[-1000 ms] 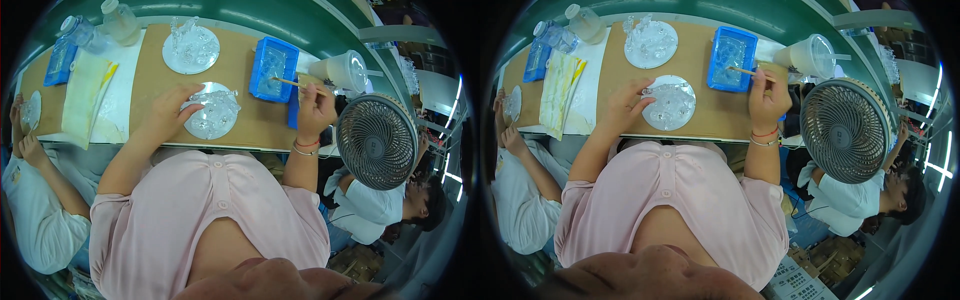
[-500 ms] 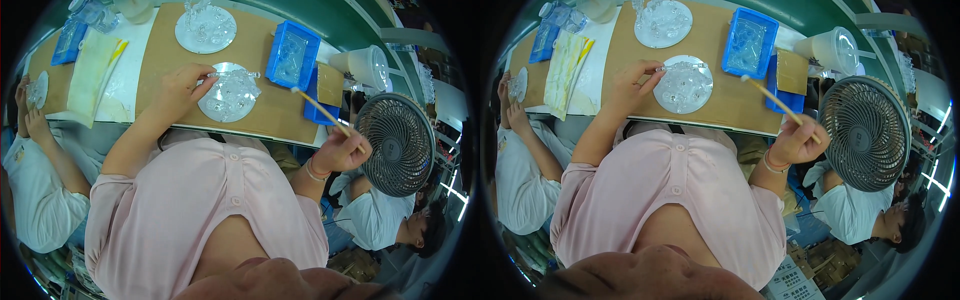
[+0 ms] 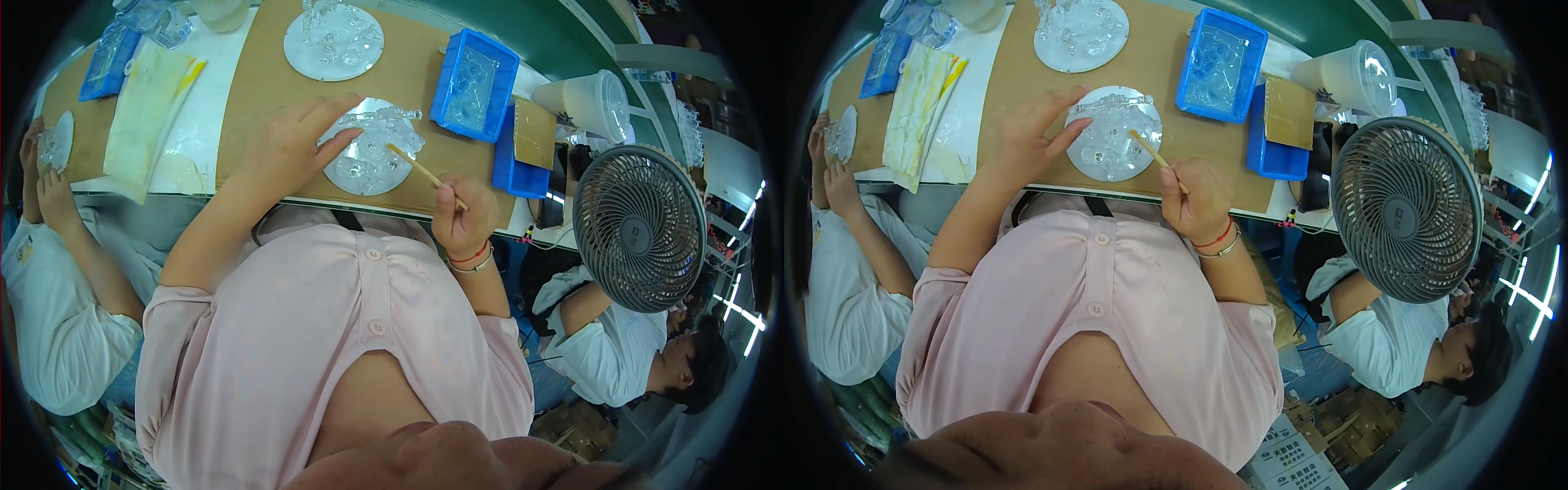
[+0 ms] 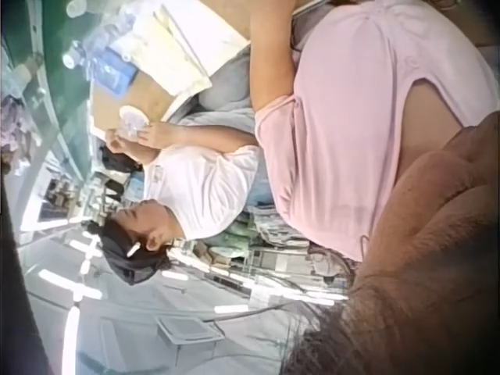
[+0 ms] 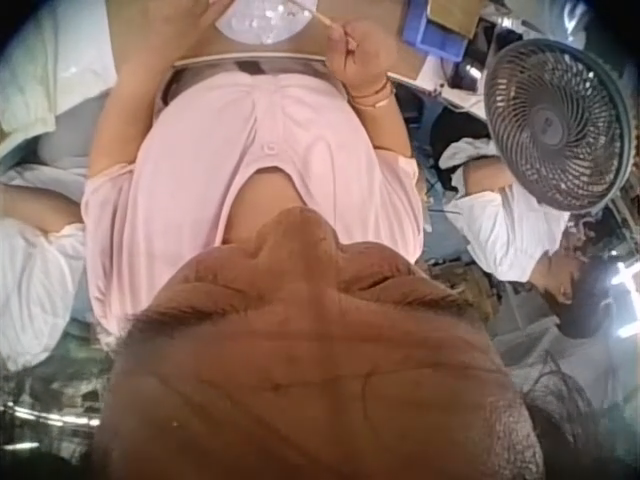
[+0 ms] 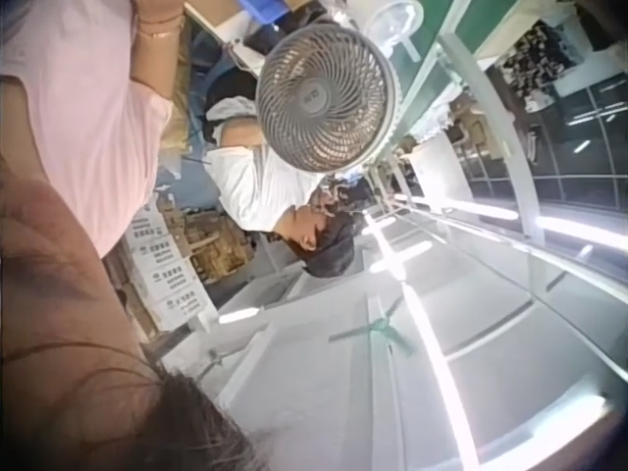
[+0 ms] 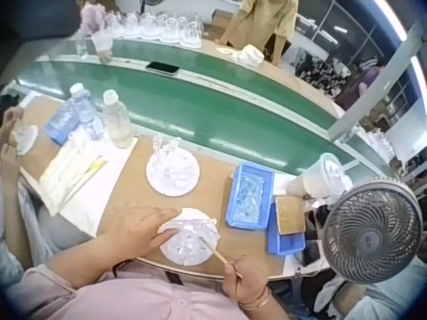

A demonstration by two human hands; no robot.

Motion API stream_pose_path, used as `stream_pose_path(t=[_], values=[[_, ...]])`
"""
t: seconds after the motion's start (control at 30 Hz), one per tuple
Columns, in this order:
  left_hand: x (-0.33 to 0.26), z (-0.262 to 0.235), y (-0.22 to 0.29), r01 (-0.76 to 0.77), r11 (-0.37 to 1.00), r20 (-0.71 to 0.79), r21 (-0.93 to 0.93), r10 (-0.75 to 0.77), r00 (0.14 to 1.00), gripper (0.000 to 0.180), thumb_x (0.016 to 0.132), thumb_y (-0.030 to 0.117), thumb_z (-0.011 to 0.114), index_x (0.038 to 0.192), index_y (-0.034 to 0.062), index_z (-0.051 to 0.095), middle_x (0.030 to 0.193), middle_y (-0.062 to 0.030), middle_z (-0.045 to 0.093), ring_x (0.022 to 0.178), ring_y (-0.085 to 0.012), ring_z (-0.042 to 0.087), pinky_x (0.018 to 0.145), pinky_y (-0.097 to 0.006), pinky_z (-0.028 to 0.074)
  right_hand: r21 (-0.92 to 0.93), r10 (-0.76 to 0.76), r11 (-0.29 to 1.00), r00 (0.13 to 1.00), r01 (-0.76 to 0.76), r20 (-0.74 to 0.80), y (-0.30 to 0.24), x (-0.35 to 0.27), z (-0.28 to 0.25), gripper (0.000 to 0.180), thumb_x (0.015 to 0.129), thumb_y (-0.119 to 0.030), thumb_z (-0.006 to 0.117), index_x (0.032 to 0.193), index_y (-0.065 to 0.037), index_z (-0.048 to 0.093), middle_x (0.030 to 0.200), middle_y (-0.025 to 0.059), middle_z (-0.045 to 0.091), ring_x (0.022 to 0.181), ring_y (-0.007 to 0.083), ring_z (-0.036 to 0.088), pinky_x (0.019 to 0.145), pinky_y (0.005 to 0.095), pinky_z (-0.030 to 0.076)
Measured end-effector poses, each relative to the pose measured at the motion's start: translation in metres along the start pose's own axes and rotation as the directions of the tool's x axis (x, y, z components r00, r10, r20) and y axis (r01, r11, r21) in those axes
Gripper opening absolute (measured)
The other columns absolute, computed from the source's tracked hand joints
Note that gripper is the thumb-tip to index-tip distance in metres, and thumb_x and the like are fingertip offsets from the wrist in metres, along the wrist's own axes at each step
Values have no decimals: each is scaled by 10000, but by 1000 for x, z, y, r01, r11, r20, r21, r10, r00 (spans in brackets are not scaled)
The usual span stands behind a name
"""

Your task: Applying adhesive to a circular base and attaching decorative crystal components to assemble a light fixture.

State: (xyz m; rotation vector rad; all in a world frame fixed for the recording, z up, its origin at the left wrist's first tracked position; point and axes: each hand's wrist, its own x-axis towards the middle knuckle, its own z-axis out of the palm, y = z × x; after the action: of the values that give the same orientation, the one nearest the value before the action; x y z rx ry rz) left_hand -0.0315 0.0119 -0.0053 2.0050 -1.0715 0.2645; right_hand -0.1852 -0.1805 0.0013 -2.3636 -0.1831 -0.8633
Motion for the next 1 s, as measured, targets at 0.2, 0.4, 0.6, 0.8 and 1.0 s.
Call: stream_pose_path(t=[0.2,0.4,0.6,0.8,1.0], values=[[-5,7,-3,-78,995,-13,59,78,997,170,806,159,705,964,108,672,803,-31,676,684,-194,647,583,-312,502,-32,-17,999,999,19,48,-6,7,-2,70,883,-12,570,857,-10,505,658,96,609,521,228,563,478,299,422],[-7,8,-5,-116,993,-41,18,116,992,209,765,77,739,965,73,679,799,-59,678,647,-190,638,551,-299,489,-54,-47,997,992,54,115,-9,12,-3,97,859,12,578,867,-25,488,682,106,603,527,257,557,477,321,415],[-9,7,-2,-113,992,-13,60,114,993,173,789,134,712,952,98,669,802,-27,652,681,-197,635,576,-314,489,7,-93,996,984,93,153,-7,10,-4,153,783,11,654,851,-20,521,682,119,556,543,292,543,473,354,423],[-15,9,-5,-110,989,-49,95,115,992,186,786,136,712,965,107,668,813,-27,653,685,-193,632,581,-321,478,-13,-37,999,988,39,151,-6,3,-5,73,883,-15,565,894,-26,493,723,131,615,533,248,560,482,319,422],[-16,11,-5,-126,990,-41,64,128,991,200,788,143,710,981,114,665,818,-19,641,657,-184,622,569,-313,471,61,116,991,992,-119,50,0,-11,4,107,945,-101,544,918,-13,491,681,117,621,554,163,598,507,246,450]])
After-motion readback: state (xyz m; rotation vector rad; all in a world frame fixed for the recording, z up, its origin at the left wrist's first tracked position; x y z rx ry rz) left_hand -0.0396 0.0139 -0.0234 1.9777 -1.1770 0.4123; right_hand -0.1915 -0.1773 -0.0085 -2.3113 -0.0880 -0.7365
